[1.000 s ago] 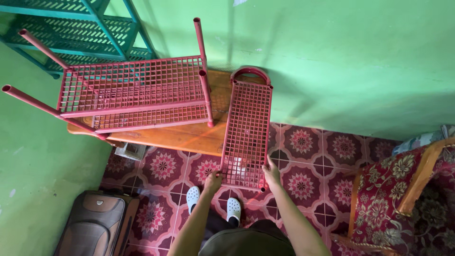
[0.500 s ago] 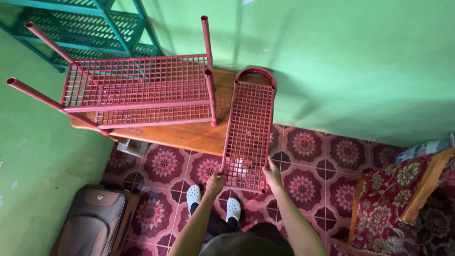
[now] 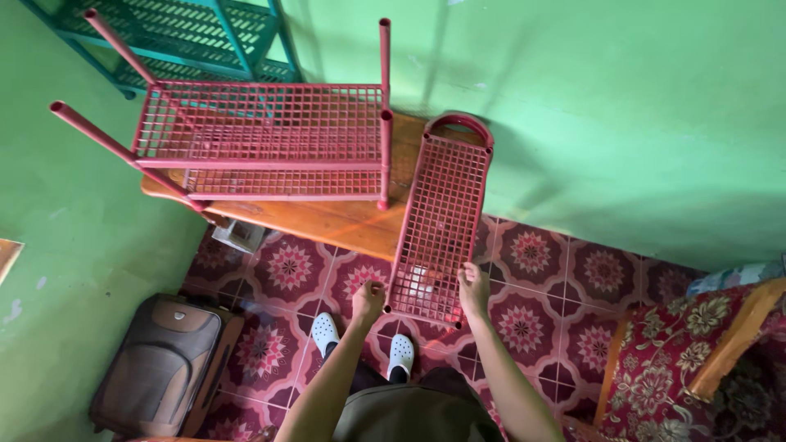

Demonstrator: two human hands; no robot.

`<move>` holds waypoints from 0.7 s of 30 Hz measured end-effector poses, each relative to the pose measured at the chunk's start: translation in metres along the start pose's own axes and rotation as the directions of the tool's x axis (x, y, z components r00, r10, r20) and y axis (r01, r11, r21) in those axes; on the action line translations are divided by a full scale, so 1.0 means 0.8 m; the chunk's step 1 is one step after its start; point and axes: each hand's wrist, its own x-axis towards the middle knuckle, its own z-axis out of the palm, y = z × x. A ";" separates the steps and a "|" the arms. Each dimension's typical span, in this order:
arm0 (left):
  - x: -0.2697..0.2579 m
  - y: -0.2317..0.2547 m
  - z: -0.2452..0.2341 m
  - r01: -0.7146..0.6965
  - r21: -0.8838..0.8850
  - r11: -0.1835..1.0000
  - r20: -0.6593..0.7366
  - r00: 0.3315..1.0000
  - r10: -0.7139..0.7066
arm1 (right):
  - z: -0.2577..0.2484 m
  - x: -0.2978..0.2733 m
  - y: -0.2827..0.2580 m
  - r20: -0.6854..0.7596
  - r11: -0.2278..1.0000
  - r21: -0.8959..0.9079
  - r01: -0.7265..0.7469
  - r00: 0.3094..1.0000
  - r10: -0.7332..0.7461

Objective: The person disassembles a red plastic stool by hand, removing the handle and legs one by one. The parts are placed on a wooden table in a room with green walls and a patterned floor.

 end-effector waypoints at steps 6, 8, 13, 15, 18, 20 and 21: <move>0.030 0.052 -0.055 -0.019 -0.107 0.994 0.028 0.999 0.022 | 0.041 0.008 -0.047 0.116 0.975 0.222 -0.023 0.993 -0.003; 0.044 0.077 -0.084 -0.100 0.063 0.993 0.009 0.995 0.099 | 0.059 0.018 -0.075 0.159 0.955 0.293 0.048 0.982 -0.098; 0.073 0.140 -0.149 -0.313 0.024 0.950 -0.099 0.944 0.313 | 0.096 0.065 -0.184 0.073 0.921 0.321 0.221 0.964 -0.256; 0.093 0.158 -0.170 -0.402 -0.001 0.915 -0.134 0.907 0.399 | 0.108 0.089 -0.232 0.040 0.886 0.367 0.284 0.947 -0.320; 0.135 0.166 -0.197 -0.378 -0.074 0.923 -0.183 0.915 0.360 | 0.129 0.117 -0.285 0.020 0.822 0.466 0.327 0.925 -0.379; 0.177 0.168 -0.208 -0.395 -0.156 0.905 -0.301 0.892 0.337 | 0.145 0.134 -0.307 -0.011 0.778 0.511 0.366 0.907 -0.420; 0.198 0.167 -0.212 -0.315 -0.346 0.884 -0.298 0.930 0.215 | 0.150 0.136 -0.310 0.032 0.801 0.533 0.274 0.939 -0.343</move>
